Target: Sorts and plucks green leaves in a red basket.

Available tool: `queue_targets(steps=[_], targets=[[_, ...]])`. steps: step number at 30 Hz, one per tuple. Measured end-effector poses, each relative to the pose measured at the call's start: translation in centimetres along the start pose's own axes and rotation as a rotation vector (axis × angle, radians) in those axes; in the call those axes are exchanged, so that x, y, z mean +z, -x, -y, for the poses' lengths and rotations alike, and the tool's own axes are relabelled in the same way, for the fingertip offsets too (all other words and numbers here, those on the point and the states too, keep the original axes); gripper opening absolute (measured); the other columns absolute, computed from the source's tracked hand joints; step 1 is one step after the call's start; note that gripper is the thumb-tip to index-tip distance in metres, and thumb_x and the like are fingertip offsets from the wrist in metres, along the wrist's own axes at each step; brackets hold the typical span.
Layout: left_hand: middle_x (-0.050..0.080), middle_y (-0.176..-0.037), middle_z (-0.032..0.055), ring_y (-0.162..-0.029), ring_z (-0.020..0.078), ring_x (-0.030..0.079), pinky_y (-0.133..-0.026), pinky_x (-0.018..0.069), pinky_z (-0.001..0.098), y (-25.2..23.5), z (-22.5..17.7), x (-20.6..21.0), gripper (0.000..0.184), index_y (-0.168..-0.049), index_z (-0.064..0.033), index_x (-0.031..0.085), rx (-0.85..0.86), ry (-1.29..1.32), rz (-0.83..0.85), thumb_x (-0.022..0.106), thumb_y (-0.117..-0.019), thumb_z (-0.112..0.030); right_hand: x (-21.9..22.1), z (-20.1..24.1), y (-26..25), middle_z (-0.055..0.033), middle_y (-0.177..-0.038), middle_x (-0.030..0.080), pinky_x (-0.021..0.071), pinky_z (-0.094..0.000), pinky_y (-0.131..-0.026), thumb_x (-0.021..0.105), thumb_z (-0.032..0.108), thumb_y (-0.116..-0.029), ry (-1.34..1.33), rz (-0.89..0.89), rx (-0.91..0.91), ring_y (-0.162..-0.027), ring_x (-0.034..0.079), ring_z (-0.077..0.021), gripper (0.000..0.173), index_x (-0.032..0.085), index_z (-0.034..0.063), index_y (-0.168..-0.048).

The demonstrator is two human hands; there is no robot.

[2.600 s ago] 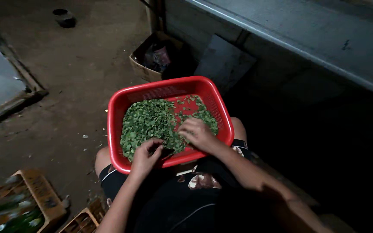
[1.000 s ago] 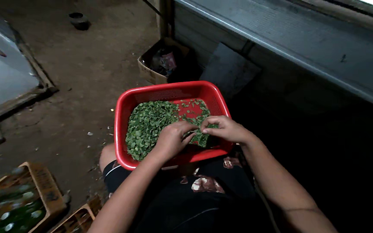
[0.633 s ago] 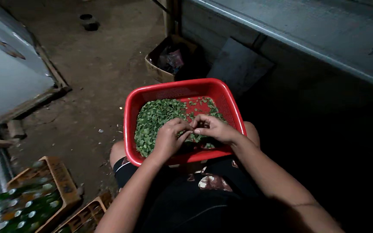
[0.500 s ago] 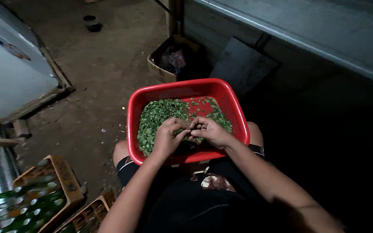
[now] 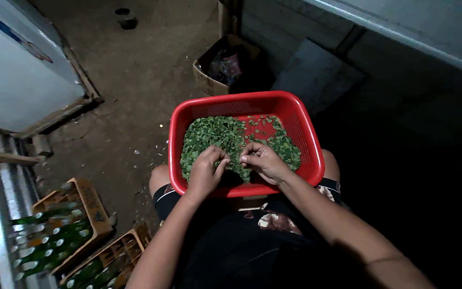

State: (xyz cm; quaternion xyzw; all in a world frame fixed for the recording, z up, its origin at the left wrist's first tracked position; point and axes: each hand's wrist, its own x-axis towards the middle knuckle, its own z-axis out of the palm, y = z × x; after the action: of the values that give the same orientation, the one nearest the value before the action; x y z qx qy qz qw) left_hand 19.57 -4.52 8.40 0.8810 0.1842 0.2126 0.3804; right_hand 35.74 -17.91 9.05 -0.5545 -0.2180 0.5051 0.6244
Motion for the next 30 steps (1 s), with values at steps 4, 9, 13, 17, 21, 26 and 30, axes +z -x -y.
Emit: queue_targets(steps=[4, 9, 13, 17, 21, 26, 30], targets=[[0.071, -0.103, 0.0085, -0.099, 0.0170, 0.069, -0.092, 0.0567, 0.0390, 0.8, 1.1, -0.9, 0.016, -0.096, -0.0031, 0.073, -0.033, 0.010, -0.037, 0.063, -0.0984, -0.015, -1.5, -0.2, -0.1, 0.0013, -0.079, 0.066, 0.0586, -0.0253, -0.073, 0.056, -0.008, -0.0954, -0.012, -0.032, 0.021, -0.070, 0.065, -0.0080, 0.016, 0.059, 0.0067, -0.090], [0.071, -0.103, 0.0077, -0.099, 0.0140, 0.069, -0.091, 0.0563, 0.0345, 2.1, 1.6, -2.4, 0.016, -0.094, -0.0032, 0.073, -0.090, -0.001, -0.087, 0.064, -0.0975, -0.015, -2.4, -0.1, 0.1, -0.0004, -0.082, 0.068, 0.0592, -0.0269, -0.078, 0.049, -0.003, -0.1024, -0.087, -0.078, 0.101, -0.075, 0.068, -0.0098, 0.015, 0.058, 0.0070, -0.096], [0.071, -0.101, 0.0060, -0.095, 0.0088, 0.067, -0.088, 0.0556, 0.0271, 3.3, 2.2, -3.4, 0.017, -0.094, -0.0040, 0.073, -0.095, -0.018, -0.143, 0.063, -0.0966, -0.017, -2.8, -0.7, 0.2, -0.0099, -0.107, 0.071, 0.0584, -0.0369, -0.091, 0.030, 0.021, -0.1125, -0.204, -0.026, 0.152, -0.099, 0.071, -0.0213, 0.036, 0.059, 0.0006, -0.122], [0.071, -0.100, 0.0053, -0.091, 0.0053, 0.067, -0.085, 0.0551, 0.0232, 4.3, 3.0, -4.6, 0.019, -0.094, -0.0042, 0.074, -0.090, -0.060, -0.210, 0.063, -0.0964, -0.020, -2.5, -0.6, 0.3, -0.0124, -0.111, 0.071, 0.0579, -0.0381, -0.094, 0.024, 0.028, -0.1136, -0.244, -0.038, 0.184, -0.103, 0.071, -0.0239, 0.045, 0.058, 0.0002, -0.123], [0.070, -0.101, 0.0053, -0.093, 0.0069, 0.067, -0.085, 0.0558, 0.0260, 5.0, 3.2, -5.9, 0.019, -0.095, -0.0052, 0.074, -0.139, -0.081, -0.253, 0.063, -0.0957, -0.020, -2.3, -0.4, 0.5, -0.0135, -0.112, 0.071, 0.0578, -0.0372, -0.094, 0.023, 0.028, -0.1137, -0.241, -0.030, 0.183, -0.104, 0.071, -0.0241, 0.046, 0.057, -0.0006, -0.125], [0.070, -0.104, 0.0171, -0.093, 0.0189, 0.068, -0.085, 0.0565, 0.0354, 6.0, 4.4, -9.7, 0.021, -0.098, 0.0049, 0.071, -0.185, -0.263, -0.334, 0.062, -0.0976, -0.014, -2.3, -0.3, 0.7, -0.0137, -0.117, 0.070, 0.0568, -0.0376, -0.097, 0.024, 0.022, -0.1129, -0.196, 0.021, 0.161, -0.109, 0.070, -0.0244, 0.044, 0.056, -0.0015, -0.131], [0.067, -0.106, 0.0255, -0.095, 0.0299, 0.066, -0.086, 0.0536, 0.0439, 8.0, 7.0, -14.0, 0.026, -0.106, 0.0080, 0.069, -0.332, -0.431, -0.469, 0.059, -0.1014, -0.016, -1.9, -0.2, 1.1, -0.0150, -0.120, 0.070, 0.0552, -0.0388, -0.099, 0.025, 0.023, -0.1130, -0.195, 0.041, 0.150, -0.112, 0.069, -0.0251, 0.044, 0.057, -0.0009, -0.131]])
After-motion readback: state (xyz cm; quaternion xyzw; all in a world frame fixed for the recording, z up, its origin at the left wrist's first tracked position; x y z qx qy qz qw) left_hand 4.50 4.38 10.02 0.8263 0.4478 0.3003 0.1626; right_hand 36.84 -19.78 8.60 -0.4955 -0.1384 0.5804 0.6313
